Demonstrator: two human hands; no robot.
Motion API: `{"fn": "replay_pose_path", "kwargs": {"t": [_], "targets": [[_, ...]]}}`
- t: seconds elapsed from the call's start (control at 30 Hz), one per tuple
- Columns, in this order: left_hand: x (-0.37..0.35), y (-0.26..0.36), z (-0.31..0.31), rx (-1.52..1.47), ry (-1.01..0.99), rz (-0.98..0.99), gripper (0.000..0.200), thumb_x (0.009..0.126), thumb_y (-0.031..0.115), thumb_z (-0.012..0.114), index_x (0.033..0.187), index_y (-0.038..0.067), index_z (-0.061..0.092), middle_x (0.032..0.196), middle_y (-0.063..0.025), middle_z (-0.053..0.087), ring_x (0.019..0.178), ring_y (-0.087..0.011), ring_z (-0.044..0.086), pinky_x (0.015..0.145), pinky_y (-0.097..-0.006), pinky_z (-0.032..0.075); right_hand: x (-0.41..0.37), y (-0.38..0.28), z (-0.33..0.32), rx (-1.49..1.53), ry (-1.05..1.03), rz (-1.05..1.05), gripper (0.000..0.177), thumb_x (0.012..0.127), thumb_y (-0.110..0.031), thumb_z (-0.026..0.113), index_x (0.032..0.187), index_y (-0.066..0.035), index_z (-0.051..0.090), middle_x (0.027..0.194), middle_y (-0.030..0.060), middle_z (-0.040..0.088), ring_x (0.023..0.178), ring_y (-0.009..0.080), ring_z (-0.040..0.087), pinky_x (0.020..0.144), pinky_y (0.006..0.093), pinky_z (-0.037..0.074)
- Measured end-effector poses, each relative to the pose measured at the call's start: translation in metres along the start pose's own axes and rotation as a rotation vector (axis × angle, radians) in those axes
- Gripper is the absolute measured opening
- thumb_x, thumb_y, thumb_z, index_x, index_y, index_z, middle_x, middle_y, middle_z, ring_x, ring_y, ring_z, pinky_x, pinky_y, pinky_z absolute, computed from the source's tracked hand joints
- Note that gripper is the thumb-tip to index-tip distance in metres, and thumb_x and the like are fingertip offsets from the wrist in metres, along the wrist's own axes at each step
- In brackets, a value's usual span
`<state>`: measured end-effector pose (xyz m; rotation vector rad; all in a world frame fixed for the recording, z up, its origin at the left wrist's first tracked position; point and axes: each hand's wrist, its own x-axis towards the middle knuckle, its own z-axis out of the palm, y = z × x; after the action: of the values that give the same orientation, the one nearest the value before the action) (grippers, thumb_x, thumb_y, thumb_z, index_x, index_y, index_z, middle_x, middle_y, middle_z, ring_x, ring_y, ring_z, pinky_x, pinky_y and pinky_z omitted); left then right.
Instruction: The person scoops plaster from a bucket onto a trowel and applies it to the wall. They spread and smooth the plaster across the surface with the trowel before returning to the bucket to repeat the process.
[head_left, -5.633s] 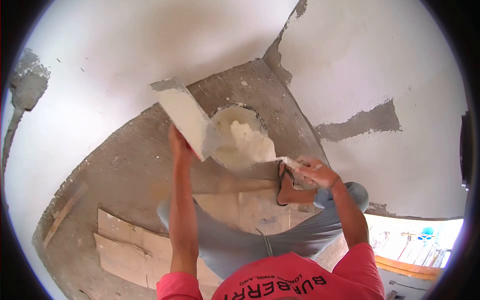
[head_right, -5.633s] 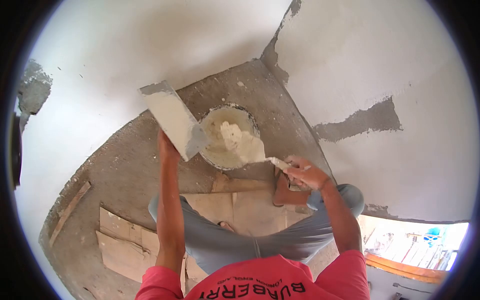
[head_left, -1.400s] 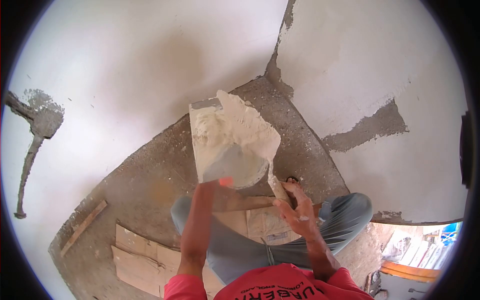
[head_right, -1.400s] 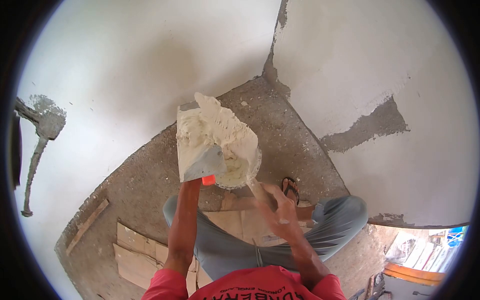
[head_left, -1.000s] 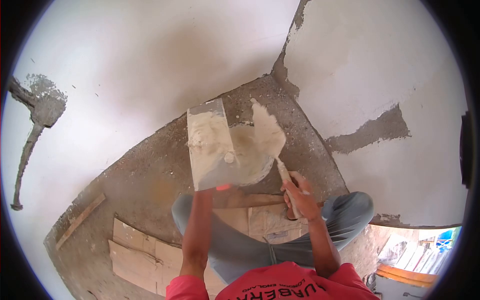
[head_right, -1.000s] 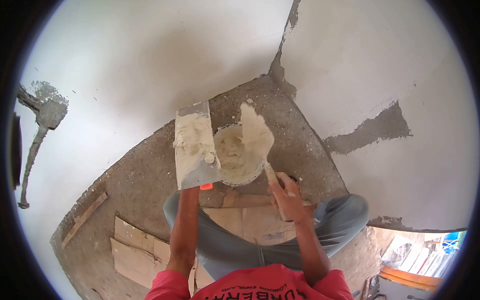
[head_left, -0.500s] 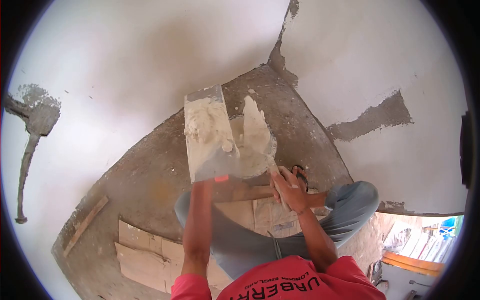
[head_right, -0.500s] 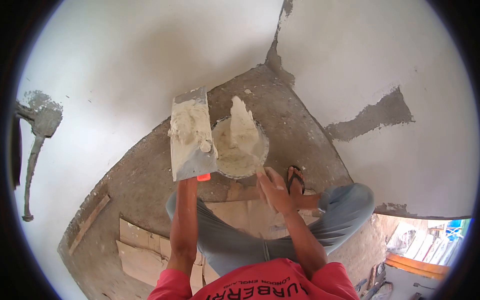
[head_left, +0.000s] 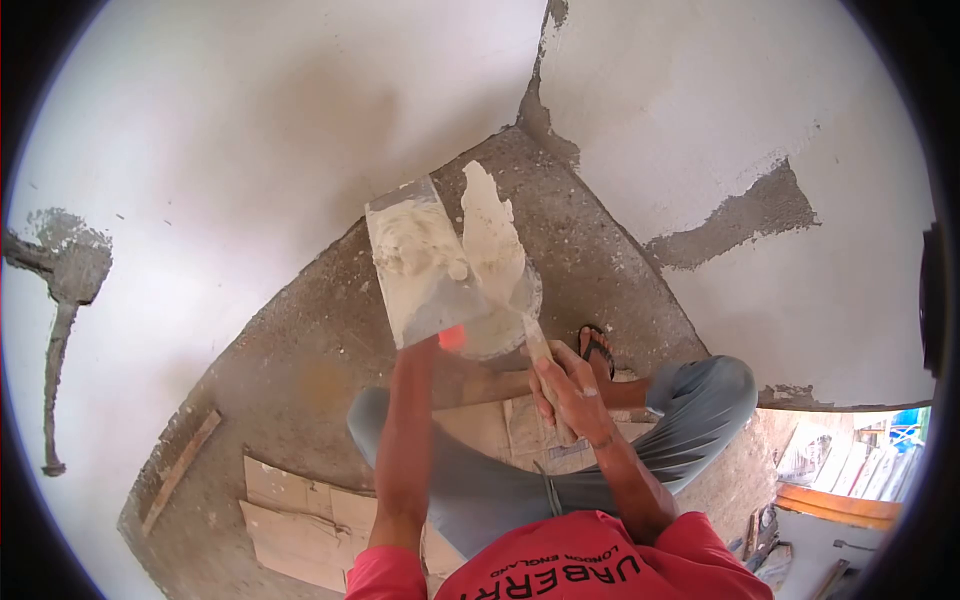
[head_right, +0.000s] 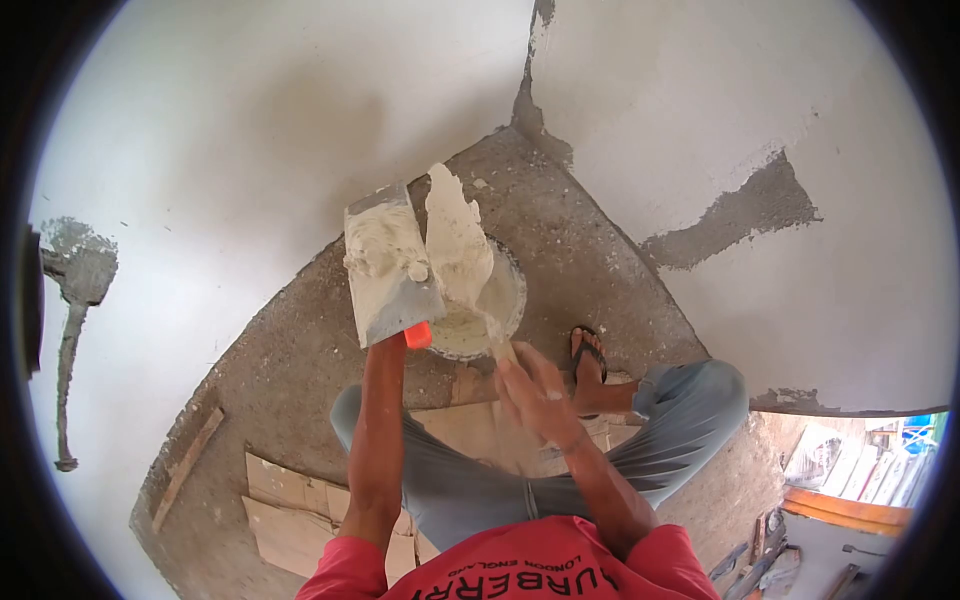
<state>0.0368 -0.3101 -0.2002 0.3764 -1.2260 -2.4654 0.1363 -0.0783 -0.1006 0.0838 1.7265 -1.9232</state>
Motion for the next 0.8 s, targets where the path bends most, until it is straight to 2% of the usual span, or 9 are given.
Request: {"fn": "replay_pose_path", "kwargs": {"t": [0.1, 0.3, 0.4, 0.47, 0.5, 0.57, 0.63, 0.7, 0.8], "targets": [[0.005, -0.001, -0.003, -0.004, 0.021, 0.010, 0.035, 0.098, 0.029, 0.053, 0.123, 0.005, 0.055, 0.115, -0.0077, 0.062, 0.103, -0.0177, 0.060, 0.089, -0.0314, 0.048, -0.009, -0.004, -0.002, -0.080, -0.007, -0.029, 0.036, 0.100, -0.028, 0.049, 0.116, 0.004, 0.051, 0.071, 0.0035, 0.050, 0.046, 0.0087, 0.046, 0.038, 0.0231, 0.039], [0.001, 0.023, -0.023, -0.004, 0.047, -0.025, 0.035, 0.098, 0.029, 0.052, 0.123, 0.005, 0.056, 0.115, -0.0076, 0.062, 0.103, -0.0176, 0.060, 0.089, -0.0313, 0.047, -0.027, -0.005, -0.024, -0.086, -0.047, 0.044, 0.033, 0.101, -0.027, 0.049, 0.115, 0.002, 0.052, 0.072, 0.0027, 0.051, 0.047, 0.0079, 0.047, 0.038, 0.0232, 0.038], [-0.009, 0.042, -0.042, 0.016, 0.038, -0.073, 0.035, 0.098, 0.029, 0.052, 0.122, 0.005, 0.056, 0.115, -0.0076, 0.062, 0.102, -0.0176, 0.060, 0.089, -0.0312, 0.047, 0.002, 0.024, -0.035, -0.230, 0.068, 0.100, 0.026, 0.099, -0.027, 0.051, 0.105, -0.003, 0.058, 0.066, -0.0016, 0.052, 0.047, 0.0061, 0.046, 0.042, 0.0260, 0.037], [-0.014, 0.051, -0.050, 0.020, 0.020, -0.102, 0.035, 0.098, 0.030, 0.052, 0.122, 0.005, 0.056, 0.115, -0.0076, 0.062, 0.102, -0.0176, 0.060, 0.089, -0.0312, 0.047, 0.024, 0.034, -0.036, -0.314, 0.063, 0.136, 0.027, 0.098, -0.030, 0.052, 0.099, -0.004, 0.059, 0.066, -0.0007, 0.052, 0.046, 0.0089, 0.046, 0.041, 0.0286, 0.039], [-0.018, 0.054, -0.054, 0.021, 0.009, -0.118, 0.035, 0.098, 0.030, 0.052, 0.122, 0.005, 0.056, 0.115, -0.0076, 0.062, 0.102, -0.0176, 0.060, 0.089, -0.0312, 0.047, 0.049, 0.084, -0.046, -0.426, 0.074, -0.039, 0.029, 0.098, -0.031, 0.053, 0.095, -0.003, 0.059, 0.065, -0.0002, 0.052, 0.047, 0.0098, 0.047, 0.042, 0.0297, 0.039], [-0.018, 0.055, -0.052, 0.024, -0.035, -0.158, 0.035, 0.098, 0.030, 0.052, 0.122, 0.005, 0.056, 0.114, -0.0075, 0.062, 0.102, -0.0175, 0.060, 0.088, -0.0312, 0.047, 0.077, 0.107, -0.047, -0.481, 0.103, -0.026, 0.031, 0.096, -0.033, 0.055, 0.091, -0.003, 0.058, 0.066, 0.0031, 0.054, 0.052, 0.0138, 0.052, 0.047, 0.0323, 0.043], [-0.018, 0.051, -0.039, 0.030, -0.096, -0.208, 0.035, 0.098, 0.030, 0.052, 0.122, 0.005, 0.056, 0.114, -0.0075, 0.062, 0.102, -0.0175, 0.060, 0.088, -0.0311, 0.047, 0.088, 0.101, -0.045, -0.561, 0.156, 0.014, 0.029, 0.096, -0.031, 0.055, 0.091, -0.002, 0.058, 0.070, 0.0081, 0.057, 0.062, 0.0200, 0.059, 0.056, 0.0349, 0.047], [-0.020, 0.044, -0.019, 0.027, -0.174, -0.264, 0.035, 0.098, 0.030, 0.052, 0.122, 0.005, 0.056, 0.114, -0.0075, 0.062, 0.102, -0.0175, 0.060, 0.088, -0.0311, 0.047, 0.107, 0.131, -0.067, -0.885, 0.219, -0.274, 0.026, 0.097, -0.028, 0.054, 0.094, -0.002, 0.059, 0.075, 0.0125, 0.060, 0.071, 0.0261, 0.062, 0.064, 0.0372, 0.049], [-0.025, 0.025, 0.019, 0.009, -0.298, -0.374, 0.035, 0.099, 0.030, 0.051, 0.122, 0.005, 0.056, 0.114, -0.0075, 0.062, 0.102, -0.0175, 0.060, 0.088, -0.0311, 0.047, 0.077, 0.042, -0.079, -0.833, 0.205, -0.470, 0.020, 0.098, -0.020, 0.051, 0.100, -0.003, 0.060, 0.084, 0.0164, 0.062, 0.085, 0.0322, 0.062, 0.074, 0.0416, 0.048]]}}
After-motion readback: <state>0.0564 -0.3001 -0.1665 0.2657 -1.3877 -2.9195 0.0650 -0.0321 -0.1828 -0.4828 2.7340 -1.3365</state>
